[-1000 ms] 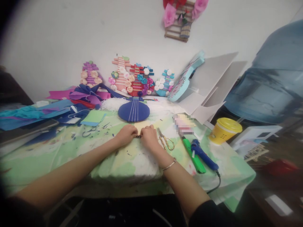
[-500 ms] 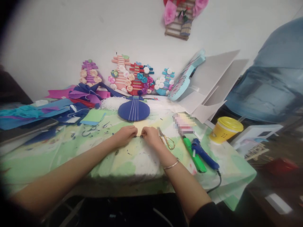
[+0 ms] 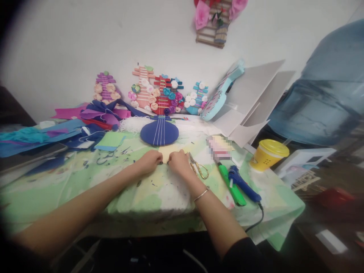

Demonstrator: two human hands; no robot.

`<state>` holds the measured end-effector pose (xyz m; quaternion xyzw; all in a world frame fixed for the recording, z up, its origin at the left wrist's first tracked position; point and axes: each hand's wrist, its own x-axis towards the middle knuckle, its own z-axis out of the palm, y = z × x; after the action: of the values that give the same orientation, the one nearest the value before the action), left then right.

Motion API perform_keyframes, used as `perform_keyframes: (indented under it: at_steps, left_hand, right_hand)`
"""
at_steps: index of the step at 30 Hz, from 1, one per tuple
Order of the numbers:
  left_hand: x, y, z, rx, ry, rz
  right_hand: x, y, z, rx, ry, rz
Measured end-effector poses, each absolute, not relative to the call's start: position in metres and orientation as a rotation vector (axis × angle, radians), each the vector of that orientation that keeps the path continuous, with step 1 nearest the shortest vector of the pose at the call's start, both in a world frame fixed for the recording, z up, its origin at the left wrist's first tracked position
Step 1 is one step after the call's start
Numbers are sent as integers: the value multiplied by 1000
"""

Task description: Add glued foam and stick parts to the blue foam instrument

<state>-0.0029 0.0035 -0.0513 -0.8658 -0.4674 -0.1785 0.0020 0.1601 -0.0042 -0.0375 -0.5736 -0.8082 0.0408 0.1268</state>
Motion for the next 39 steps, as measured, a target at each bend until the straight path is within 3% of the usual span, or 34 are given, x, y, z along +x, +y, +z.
perform_keyframes:
  at_steps: [16, 30, 39]
  left_hand:
    - [-19, -10, -47, -2762, -1063, -496]
    - [-10, -4, -52, -2682, -1298, -388]
    - [-13, -1, -45, -2739, -1404, -473]
  right_hand:
    - [174, -7, -46, -1575, -2385, -24]
    - [167, -15, -40, -1593, -2452, -144]
    - [172, -2, -40, -1503, -2578, -9]
